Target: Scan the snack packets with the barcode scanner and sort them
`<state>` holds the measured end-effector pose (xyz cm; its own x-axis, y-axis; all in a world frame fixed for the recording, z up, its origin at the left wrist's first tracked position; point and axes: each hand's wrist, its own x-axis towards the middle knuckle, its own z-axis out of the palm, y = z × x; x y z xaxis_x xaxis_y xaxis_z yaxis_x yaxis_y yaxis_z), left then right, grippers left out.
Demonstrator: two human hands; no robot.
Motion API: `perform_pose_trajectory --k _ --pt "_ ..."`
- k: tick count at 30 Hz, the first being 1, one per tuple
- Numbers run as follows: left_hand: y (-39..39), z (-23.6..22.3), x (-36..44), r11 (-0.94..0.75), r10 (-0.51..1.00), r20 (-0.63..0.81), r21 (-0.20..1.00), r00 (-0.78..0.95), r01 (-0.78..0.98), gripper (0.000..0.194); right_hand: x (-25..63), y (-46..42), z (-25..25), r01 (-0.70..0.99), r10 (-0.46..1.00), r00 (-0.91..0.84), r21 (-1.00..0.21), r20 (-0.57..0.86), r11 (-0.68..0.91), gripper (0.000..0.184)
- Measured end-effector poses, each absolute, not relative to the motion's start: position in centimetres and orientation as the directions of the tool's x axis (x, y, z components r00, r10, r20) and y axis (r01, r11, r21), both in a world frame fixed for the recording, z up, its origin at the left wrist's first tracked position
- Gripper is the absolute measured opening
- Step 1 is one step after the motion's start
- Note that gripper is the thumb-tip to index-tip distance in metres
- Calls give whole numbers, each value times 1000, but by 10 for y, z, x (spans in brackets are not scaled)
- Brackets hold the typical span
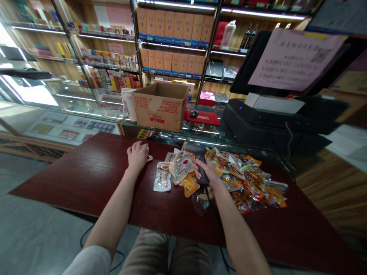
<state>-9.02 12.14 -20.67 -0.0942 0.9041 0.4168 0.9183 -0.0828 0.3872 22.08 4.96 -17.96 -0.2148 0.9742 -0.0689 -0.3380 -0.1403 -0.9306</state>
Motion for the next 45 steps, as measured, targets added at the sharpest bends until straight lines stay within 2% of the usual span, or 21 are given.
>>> perform_pose_trajectory --k 2,4,8,10,12,14,16,19,22,25,27,30,32,34,36,40,42,45 --pt "122 -210 -88 -102 950 311 390 -27 915 33 225 50 -180 -337 975 -211 -931 -67 -137 41" --pt "125 -215 -94 -36 963 260 402 -77 915 32 227 51 -180 -334 977 -206 -934 -60 -128 40" --pt "132 -219 -118 95 912 312 468 -265 879 41 228 50 -179 -328 978 -205 -938 -46 -113 39" --pt "134 -217 -122 49 888 365 530 -280 846 40 228 50 -178 -326 977 -207 -939 -40 -107 39" --pt "134 -214 -115 -106 905 390 590 -168 800 36 228 50 -177 -323 978 -204 -941 -36 -102 39" --pt "133 -213 -99 -259 945 324 652 47 713 35 228 50 -178 -320 980 -195 -942 -37 -100 39" --pt "130 -215 -83 -306 951 195 698 239 648 39 229 51 -179 -315 981 -192 -944 -41 -101 40" --pt "126 -219 -69 -313 937 117 695 328 647 41 231 52 -180 -314 981 -192 -944 -43 -103 40" --pt "127 -221 -71 -315 941 157 727 298 610 41 231 52 -180 -309 981 -188 -946 -40 -98 39" --pt "134 -219 -77 -269 957 183 851 226 451 43 230 51 -180 -305 982 -186 -947 -41 -97 39" --pt "138 -218 -81 -219 974 188 927 130 303 43 229 51 -179 -309 982 -186 -945 -46 -103 39" --pt "143 -217 -84 -195 976 203 976 -83 94 43 229 52 -180 -316 981 -186 -942 -53 -111 40" --pt "145 -217 -86 -190 962 176 980 -207 -53 42 229 52 -181 -317 981 -186 -942 -53 -111 41" --pt "145 -215 -88 -147 967 90 962 -237 -232 36 229 52 -182 -319 981 -189 -941 -52 -112 40" --pt "145 -213 -88 -61 984 -13 914 -179 -401 36 228 52 -182 -322 980 -193 -940 -51 -112 40" --pt "139 -209 -78 111 991 -133 822 1 -559 59 225 51 -181 -320 977 -207 -940 -55 -121 40" --pt "135 -209 -68 161 987 -135 794 88 -586 51 224 51 -181 -318 975 -213 -940 -59 -127 38" --pt "128 -210 -53 189 981 -120 781 154 -595 28 224 51 -181 -320 974 -216 -938 -63 -131 37"
